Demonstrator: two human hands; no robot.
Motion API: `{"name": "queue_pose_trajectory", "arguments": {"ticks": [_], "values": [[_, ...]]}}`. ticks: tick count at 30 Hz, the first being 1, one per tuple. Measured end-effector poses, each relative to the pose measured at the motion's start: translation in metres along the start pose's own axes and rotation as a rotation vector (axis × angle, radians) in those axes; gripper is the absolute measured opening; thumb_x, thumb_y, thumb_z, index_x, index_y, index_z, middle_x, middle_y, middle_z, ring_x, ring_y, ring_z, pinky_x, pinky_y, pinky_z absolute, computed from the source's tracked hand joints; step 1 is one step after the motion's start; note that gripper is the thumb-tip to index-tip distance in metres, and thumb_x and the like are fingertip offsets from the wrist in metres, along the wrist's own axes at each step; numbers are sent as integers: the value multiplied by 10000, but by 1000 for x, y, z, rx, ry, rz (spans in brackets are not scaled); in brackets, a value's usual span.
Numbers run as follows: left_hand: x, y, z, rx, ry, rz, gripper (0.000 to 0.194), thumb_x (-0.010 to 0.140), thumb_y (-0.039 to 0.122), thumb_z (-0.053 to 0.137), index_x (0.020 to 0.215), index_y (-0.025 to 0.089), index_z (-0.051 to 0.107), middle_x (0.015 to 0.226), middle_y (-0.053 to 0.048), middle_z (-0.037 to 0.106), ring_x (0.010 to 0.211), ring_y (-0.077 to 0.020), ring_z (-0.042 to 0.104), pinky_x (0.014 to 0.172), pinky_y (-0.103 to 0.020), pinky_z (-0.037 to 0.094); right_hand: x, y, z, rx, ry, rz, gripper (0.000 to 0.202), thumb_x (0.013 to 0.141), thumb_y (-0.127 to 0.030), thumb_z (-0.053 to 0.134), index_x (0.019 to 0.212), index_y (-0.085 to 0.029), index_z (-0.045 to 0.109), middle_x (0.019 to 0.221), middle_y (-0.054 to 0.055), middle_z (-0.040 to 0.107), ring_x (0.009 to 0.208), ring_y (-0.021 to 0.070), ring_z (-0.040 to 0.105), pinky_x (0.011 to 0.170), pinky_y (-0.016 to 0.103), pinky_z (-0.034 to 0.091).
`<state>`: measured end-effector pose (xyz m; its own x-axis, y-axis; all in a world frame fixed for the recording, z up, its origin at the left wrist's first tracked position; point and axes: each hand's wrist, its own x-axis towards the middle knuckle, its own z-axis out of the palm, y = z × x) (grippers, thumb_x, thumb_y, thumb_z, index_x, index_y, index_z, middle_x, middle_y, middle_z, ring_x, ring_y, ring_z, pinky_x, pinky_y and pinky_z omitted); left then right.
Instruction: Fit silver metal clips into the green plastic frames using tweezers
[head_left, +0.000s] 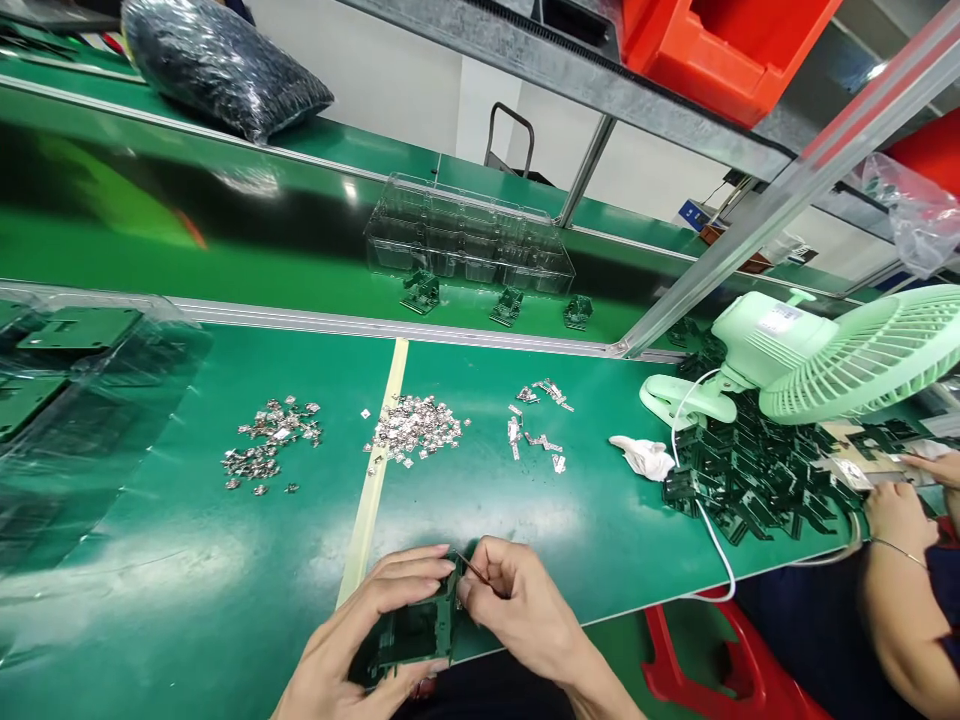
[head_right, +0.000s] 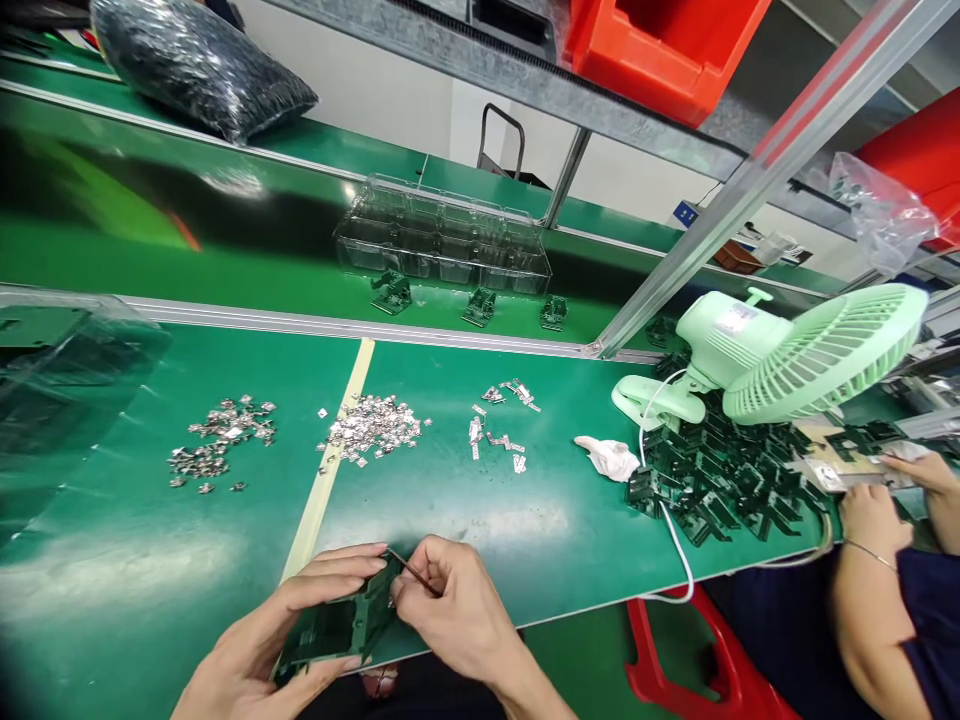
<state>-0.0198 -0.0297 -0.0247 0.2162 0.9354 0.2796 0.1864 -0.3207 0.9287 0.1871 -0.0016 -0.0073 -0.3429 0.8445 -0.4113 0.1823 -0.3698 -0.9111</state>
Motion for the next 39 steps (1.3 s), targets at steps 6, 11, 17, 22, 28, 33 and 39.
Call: {"name": "queue_pose_trajectory", "arguments": {"ticks": [6, 11, 17, 22, 28, 33, 39], "values": [[-11, -5, 5, -108, 78, -134, 371, 847, 209, 820, 1178, 316, 689, 1309, -53, 755, 1236, -243, 721, 1016, -267, 596, -7, 6, 17, 50, 214, -47, 154, 887, -266, 700, 804, -186, 597, 677, -58, 501, 602, 103, 384, 555, 250, 300], [-16, -6, 4, -296, 161, -371, 332, 824, 267, 839, 1120, 264, 689, 1282, -86, 766, 1210, -298, 732, 961, -319, 633, -21, 6, 13, -220, 218, -331, 250, 1075, -333, 488, 1015, -214, 698, 849, 14, 604, 717, 145, 529, 656, 280, 395], [-9, 8, 11, -561, 280, -550, 465, 803, 508, 842, 1128, 235, 653, 1242, -122, 772, 1108, -325, 754, 897, -374, 643, -23, 22, 19, -406, 134, -448, 296, 1103, -262, 347, 988, -216, 616, 707, -13, 506, 590, 147, 477, 606, 296, 371], [-11, 4, 11, -637, 263, -567, 503, 777, 580, 839, 1095, 243, 645, 1242, -123, 759, 1095, -341, 744, 889, -406, 634, -19, 31, 30, -507, 111, -463, 330, 1085, -210, 285, 989, -226, 600, 716, 12, 552, 556, 158, 473, 571, 308, 351], [-12, -1, 9, -643, 281, -598, 485, 821, 547, 812, 1152, 236, 641, 1247, -135, 759, 1121, -339, 731, 886, -392, 624, -17, 46, 33, -579, 165, -488, 364, 1077, -205, 311, 1200, -220, 654, 753, 66, 663, 578, 198, 580, 590, 330, 453], [-9, -2, 3, -664, 265, -598, 495, 841, 534, 803, 1196, 237, 629, 1228, -120, 766, 1193, -330, 704, 902, -358, 619, -17, 51, 29, -774, 143, -551, 421, 1037, -173, 345, 1373, -213, 595, 786, 73, 686, 574, 210, 600, 538, 323, 456], [-7, -13, -10, -279, 201, -568, 394, 859, 487, 790, 1104, 219, 638, 1280, -128, 741, 1079, -270, 751, 903, -346, 632, 31, -10, -5, -822, 38, -580, 358, 1092, -200, 305, 1070, -203, 662, 762, 19, 628, 622, 153, 576, 618, 276, 437]]}}
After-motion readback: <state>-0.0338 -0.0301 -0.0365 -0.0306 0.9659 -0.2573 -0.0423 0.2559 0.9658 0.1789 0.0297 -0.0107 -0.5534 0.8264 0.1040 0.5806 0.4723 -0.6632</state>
